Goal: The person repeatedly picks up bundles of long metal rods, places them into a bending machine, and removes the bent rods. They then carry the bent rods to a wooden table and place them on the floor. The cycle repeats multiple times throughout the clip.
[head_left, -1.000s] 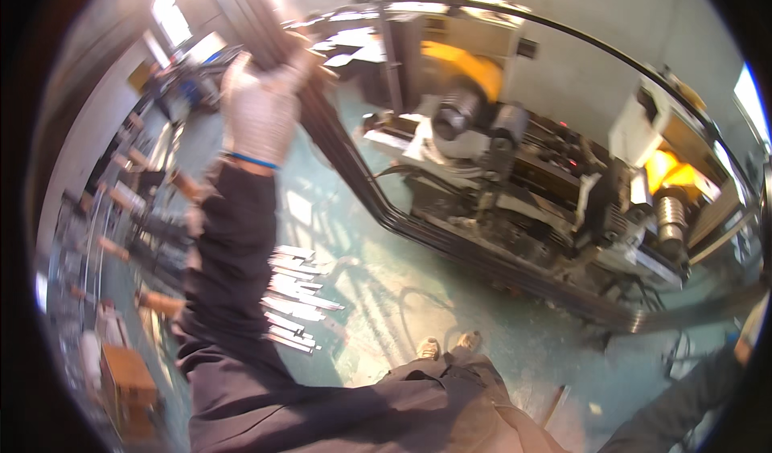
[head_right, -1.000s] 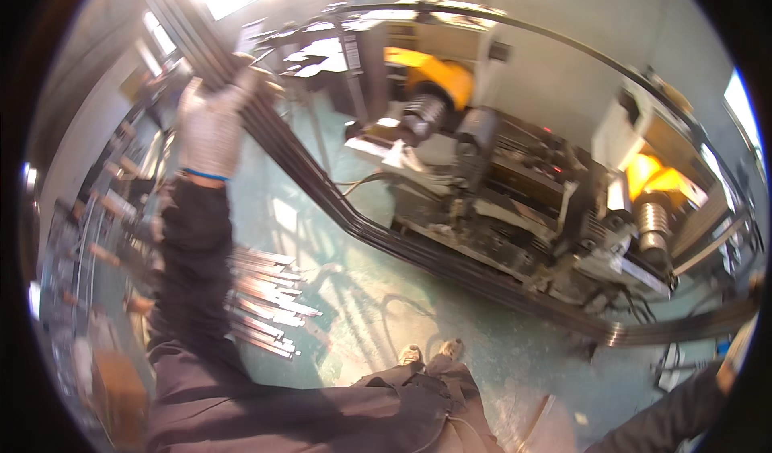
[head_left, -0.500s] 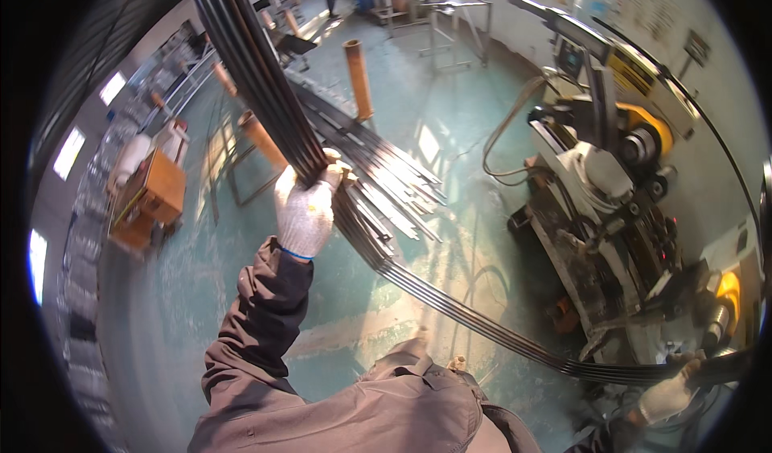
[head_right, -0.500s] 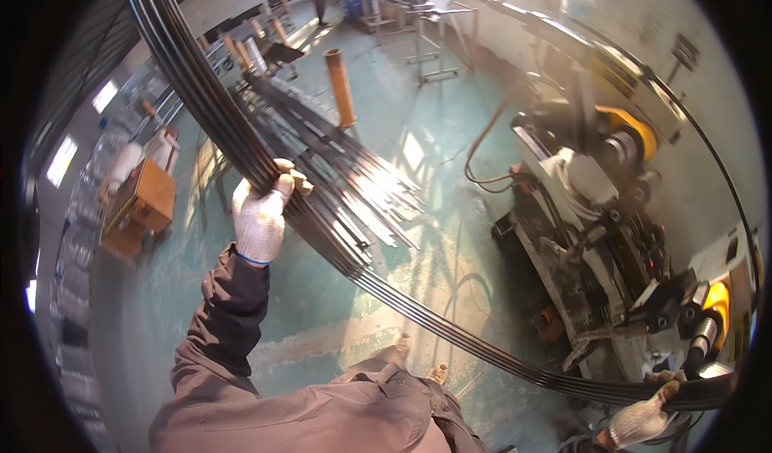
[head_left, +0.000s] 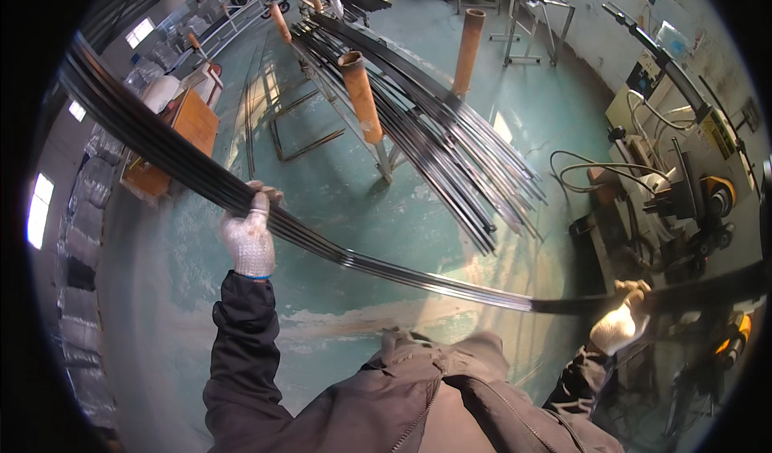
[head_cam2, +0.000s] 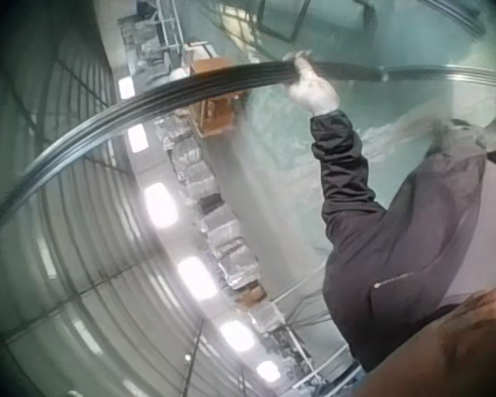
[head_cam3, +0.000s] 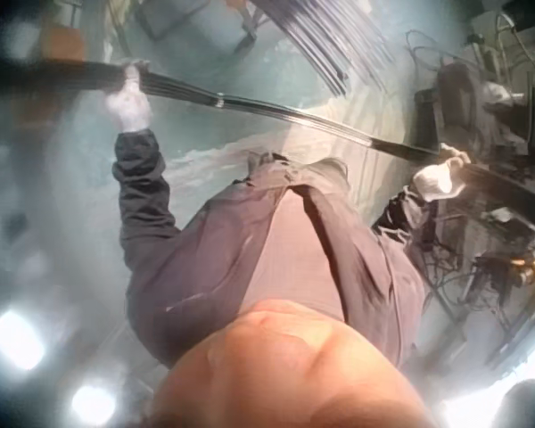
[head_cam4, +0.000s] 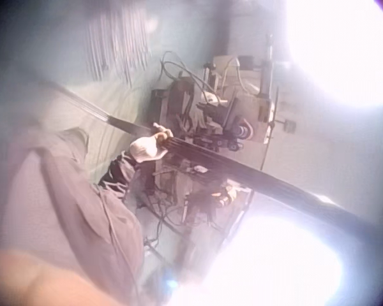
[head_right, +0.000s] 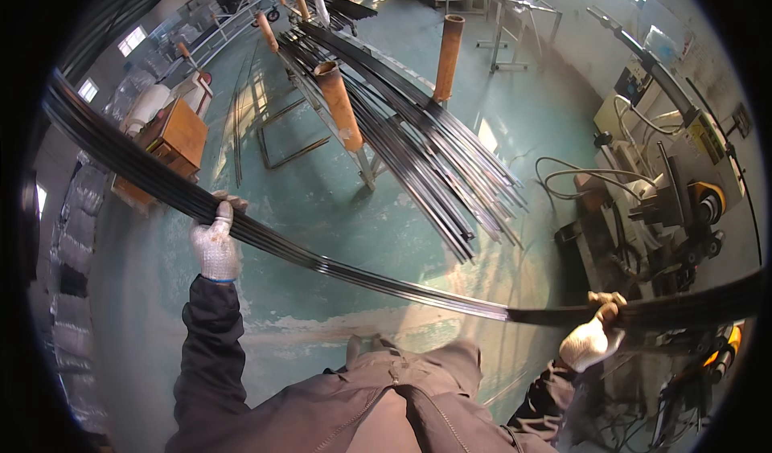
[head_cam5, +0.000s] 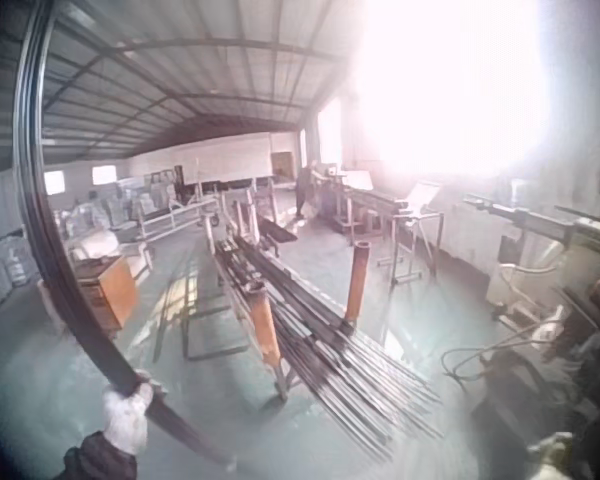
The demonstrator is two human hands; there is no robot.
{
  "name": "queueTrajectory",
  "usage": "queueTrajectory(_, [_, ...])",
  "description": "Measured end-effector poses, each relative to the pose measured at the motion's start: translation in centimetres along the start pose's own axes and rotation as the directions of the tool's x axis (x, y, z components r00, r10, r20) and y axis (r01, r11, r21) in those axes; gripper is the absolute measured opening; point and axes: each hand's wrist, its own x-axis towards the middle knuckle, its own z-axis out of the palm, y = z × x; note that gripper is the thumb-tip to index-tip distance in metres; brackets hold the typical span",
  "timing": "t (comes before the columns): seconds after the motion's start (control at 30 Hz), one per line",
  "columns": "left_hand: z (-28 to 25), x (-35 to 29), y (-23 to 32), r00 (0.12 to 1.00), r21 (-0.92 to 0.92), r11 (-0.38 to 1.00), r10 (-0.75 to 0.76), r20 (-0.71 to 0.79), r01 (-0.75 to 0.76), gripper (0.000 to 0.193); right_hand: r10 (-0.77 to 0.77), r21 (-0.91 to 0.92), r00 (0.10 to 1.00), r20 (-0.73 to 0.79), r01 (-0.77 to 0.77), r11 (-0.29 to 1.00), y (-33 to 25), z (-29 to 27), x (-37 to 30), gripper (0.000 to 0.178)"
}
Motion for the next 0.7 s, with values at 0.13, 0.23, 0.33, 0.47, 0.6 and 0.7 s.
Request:
queueTrajectory(0.13, [-6.7,8.0,-3.5,0.999,0.071,0.997,0.023,-0.024,-0.021,0.013,-0.015,-0.274,1.000,0.025,0.021,0.962,6.8,7.7,-6.0,0.029])
queueTrajectory(0.23, [-9.3,13.8,-8.3,0.998,0.059,0.998,0.003,-0.055,0.001,0.014,0.015,-0.336,1.000,0.015,-0.009,0.942,12.5,12.7,-9.5,0.029])
queueTrajectory(0.33, [-11.5,20.4,-14.1,0.998,0.031,0.999,-0.028,-0.051,0.030,0.016,0.067,-0.288,0.997,-0.030,-0.073,0.955,19.1,17.0,-12.2,0.019])
queueTrajectory(0.47, [-13.3,30.4,-22.9,0.995,-0.032,0.995,-0.091,-0.031,0.090,0.016,0.155,-0.304,0.984,-0.089,-0.175,0.936,29.4,22.3,-16.1,0.021])
queueTrajectory(0.6, [-13.8,40.9,-29.3,0.987,0.053,0.985,-0.161,-0.014,0.162,0.015,0.189,-0.478,0.971,-0.147,-0.237,0.846,37.1,28.2,-20.4,0.017])
queueTrajectory(0.7, [-13.0,50.0,-32.5,0.985,0.087,0.981,-0.173,0.013,0.171,0.014,0.230,-0.520,0.947,-0.223,-0.315,0.794,41.3,33.6,-22.0,0.015])
